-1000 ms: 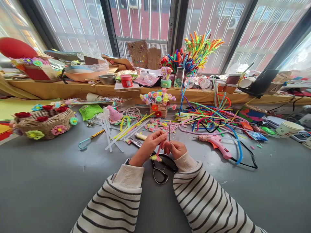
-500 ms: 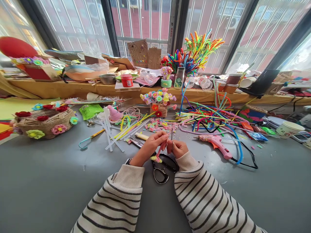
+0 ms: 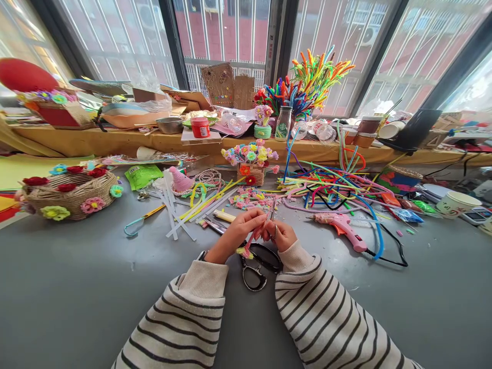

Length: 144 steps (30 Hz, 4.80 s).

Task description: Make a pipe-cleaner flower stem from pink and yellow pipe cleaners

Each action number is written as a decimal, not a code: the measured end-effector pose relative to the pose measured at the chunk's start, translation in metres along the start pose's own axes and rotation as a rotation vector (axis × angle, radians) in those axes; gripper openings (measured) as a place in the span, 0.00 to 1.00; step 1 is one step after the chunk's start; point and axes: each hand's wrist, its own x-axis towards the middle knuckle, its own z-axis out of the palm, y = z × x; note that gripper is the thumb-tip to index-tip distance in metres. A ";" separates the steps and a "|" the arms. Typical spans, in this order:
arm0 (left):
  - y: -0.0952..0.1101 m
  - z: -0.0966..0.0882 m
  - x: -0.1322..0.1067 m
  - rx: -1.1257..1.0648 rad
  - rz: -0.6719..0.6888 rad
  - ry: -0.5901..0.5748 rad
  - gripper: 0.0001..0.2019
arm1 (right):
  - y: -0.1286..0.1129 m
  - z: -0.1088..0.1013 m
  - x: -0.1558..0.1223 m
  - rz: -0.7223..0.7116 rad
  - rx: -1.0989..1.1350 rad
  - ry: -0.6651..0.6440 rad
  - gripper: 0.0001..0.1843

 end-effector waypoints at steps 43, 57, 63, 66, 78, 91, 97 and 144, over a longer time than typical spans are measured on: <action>0.001 0.001 0.000 -0.027 -0.010 0.016 0.09 | -0.002 0.002 0.000 -0.074 -0.034 -0.089 0.29; -0.002 -0.001 0.001 -0.011 -0.020 -0.016 0.09 | 0.004 0.005 0.000 -0.045 -0.029 -0.051 0.28; -0.003 0.000 0.001 0.000 -0.012 -0.033 0.10 | 0.004 0.004 0.000 -0.072 -0.015 -0.085 0.30; -0.003 -0.001 0.001 0.010 -0.027 -0.018 0.10 | 0.003 0.002 0.001 -0.051 -0.090 -0.080 0.29; -0.001 -0.001 0.003 0.124 0.064 0.159 0.08 | -0.007 0.002 -0.001 0.069 -0.064 0.032 0.30; -0.001 -0.001 0.002 0.056 0.026 0.073 0.10 | -0.001 0.001 0.000 -0.032 -0.101 0.017 0.30; 0.001 0.001 0.000 0.028 0.019 0.024 0.09 | 0.001 0.002 -0.001 -0.012 -0.094 0.022 0.29; 0.001 -0.001 0.001 -0.029 0.017 0.099 0.10 | 0.000 0.003 0.000 -0.046 -0.133 -0.021 0.34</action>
